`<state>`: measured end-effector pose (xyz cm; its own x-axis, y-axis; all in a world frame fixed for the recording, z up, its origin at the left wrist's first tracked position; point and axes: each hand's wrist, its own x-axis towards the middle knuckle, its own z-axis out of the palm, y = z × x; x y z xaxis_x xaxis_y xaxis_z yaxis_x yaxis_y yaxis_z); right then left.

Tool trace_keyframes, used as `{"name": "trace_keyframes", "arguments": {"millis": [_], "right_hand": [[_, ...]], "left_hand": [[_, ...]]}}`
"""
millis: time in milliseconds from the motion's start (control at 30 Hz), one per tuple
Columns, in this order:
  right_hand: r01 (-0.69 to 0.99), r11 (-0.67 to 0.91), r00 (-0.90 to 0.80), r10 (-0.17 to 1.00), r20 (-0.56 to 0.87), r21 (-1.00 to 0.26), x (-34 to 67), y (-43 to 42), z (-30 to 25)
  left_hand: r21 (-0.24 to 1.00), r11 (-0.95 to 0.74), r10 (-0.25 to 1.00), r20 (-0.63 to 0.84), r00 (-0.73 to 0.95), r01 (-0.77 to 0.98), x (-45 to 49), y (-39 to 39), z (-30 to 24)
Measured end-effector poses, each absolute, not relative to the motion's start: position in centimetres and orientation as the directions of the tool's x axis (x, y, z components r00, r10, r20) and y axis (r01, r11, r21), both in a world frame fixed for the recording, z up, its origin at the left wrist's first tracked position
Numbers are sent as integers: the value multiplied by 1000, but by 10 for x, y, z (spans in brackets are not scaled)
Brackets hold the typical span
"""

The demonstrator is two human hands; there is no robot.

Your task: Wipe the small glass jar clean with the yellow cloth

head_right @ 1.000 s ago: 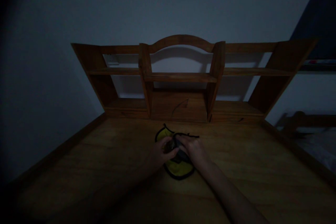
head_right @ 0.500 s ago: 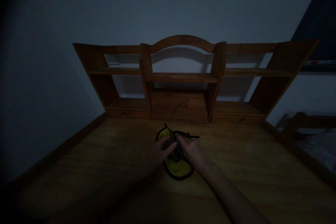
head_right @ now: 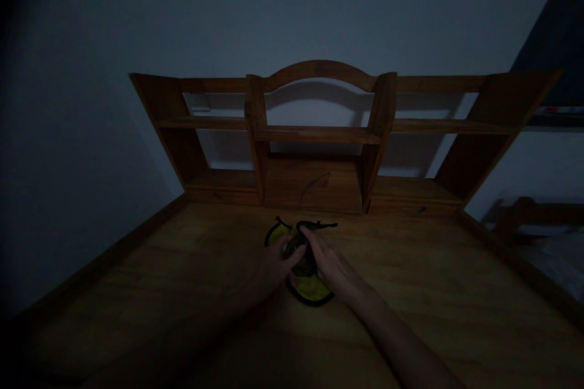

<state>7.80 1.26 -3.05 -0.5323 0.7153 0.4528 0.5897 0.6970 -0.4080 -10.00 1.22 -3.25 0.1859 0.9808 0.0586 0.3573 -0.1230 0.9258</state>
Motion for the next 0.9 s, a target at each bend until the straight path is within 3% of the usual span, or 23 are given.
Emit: {"name": "trace_keyframes", "arguments": {"millis": [233,467,900], "right_hand": [[563,711,-465,694,549,-421,84,20,-37],[667,613,-318,748,582,-423,86,18,-34],[697,611,-307,727,614,-375,83,15,-31]], "left_hand": [[928,-123,980,57,191,352,-100,14,-34],[944,-122,969,46,244,306,-103,21,-41],[956,-197,897,87,434,215,-116,37,-47]]}}
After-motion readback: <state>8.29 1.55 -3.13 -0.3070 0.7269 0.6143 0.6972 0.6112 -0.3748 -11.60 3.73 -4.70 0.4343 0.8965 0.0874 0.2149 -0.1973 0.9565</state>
